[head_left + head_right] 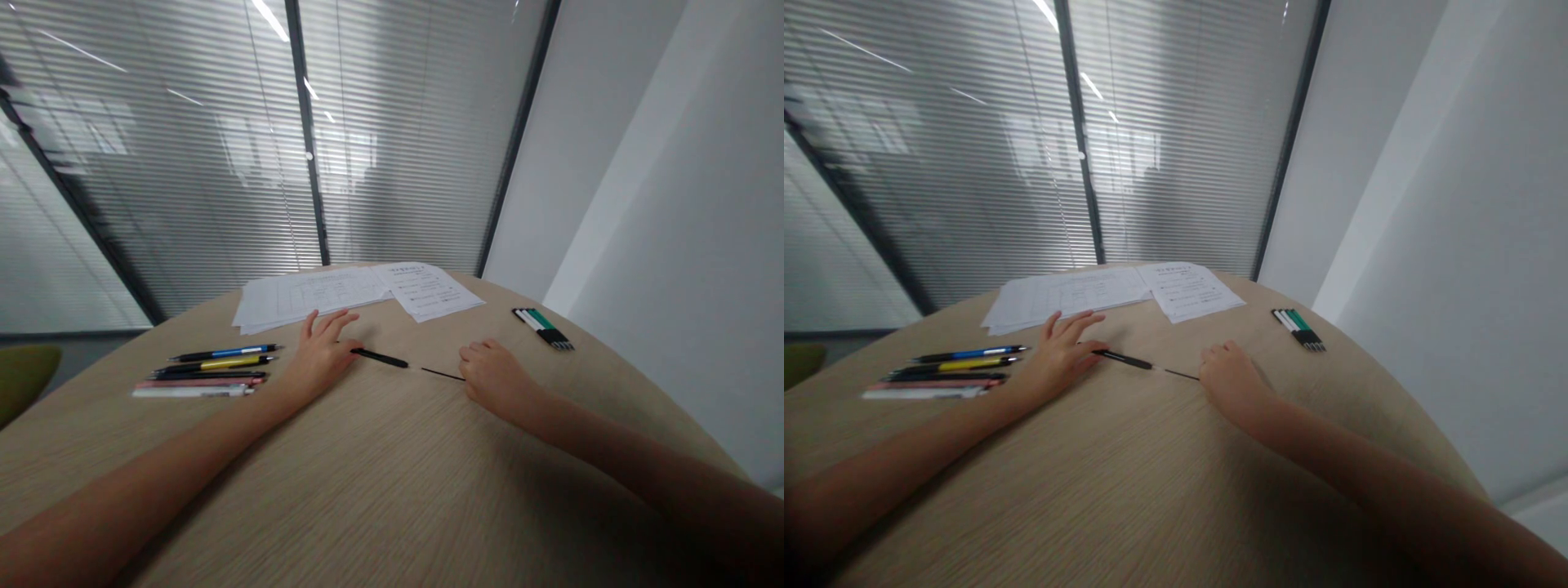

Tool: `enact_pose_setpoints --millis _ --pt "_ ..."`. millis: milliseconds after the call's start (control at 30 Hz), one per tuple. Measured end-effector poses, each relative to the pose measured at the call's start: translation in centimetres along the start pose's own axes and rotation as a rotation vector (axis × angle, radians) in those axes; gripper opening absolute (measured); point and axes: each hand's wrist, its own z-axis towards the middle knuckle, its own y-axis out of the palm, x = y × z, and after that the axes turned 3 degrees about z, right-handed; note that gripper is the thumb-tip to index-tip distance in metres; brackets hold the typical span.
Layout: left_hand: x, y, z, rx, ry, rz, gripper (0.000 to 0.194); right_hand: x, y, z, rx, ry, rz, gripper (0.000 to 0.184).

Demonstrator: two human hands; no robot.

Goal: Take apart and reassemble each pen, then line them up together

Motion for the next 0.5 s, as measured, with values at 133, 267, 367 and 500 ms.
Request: enact_pose_setpoints --millis 133,267,367,500 --pt "0.07 -0.05 0.03 0.023 0.022 -0.011 0.011 -0.03 -0.06 -0.08 0.000 -0.001 0.006 0.016" --pt "0.17 -0.18 -0.01 0.031 0.042 -0.020 0.011 -0.16 -0.01 -0.12 0.022 0.002 0.031 0.016" --pt "0.23 -0.25 -0.05 0.028 0.054 -0.024 0.011 -0.39 0.22 -0.10 0.074 -0.004 0.064 0.016" --pt "0.51 -0.46 -0.02 0.052 0.074 -0.049 0.010 -0.81 0.56 -0.02 0.206 0.002 0.096 0.014"
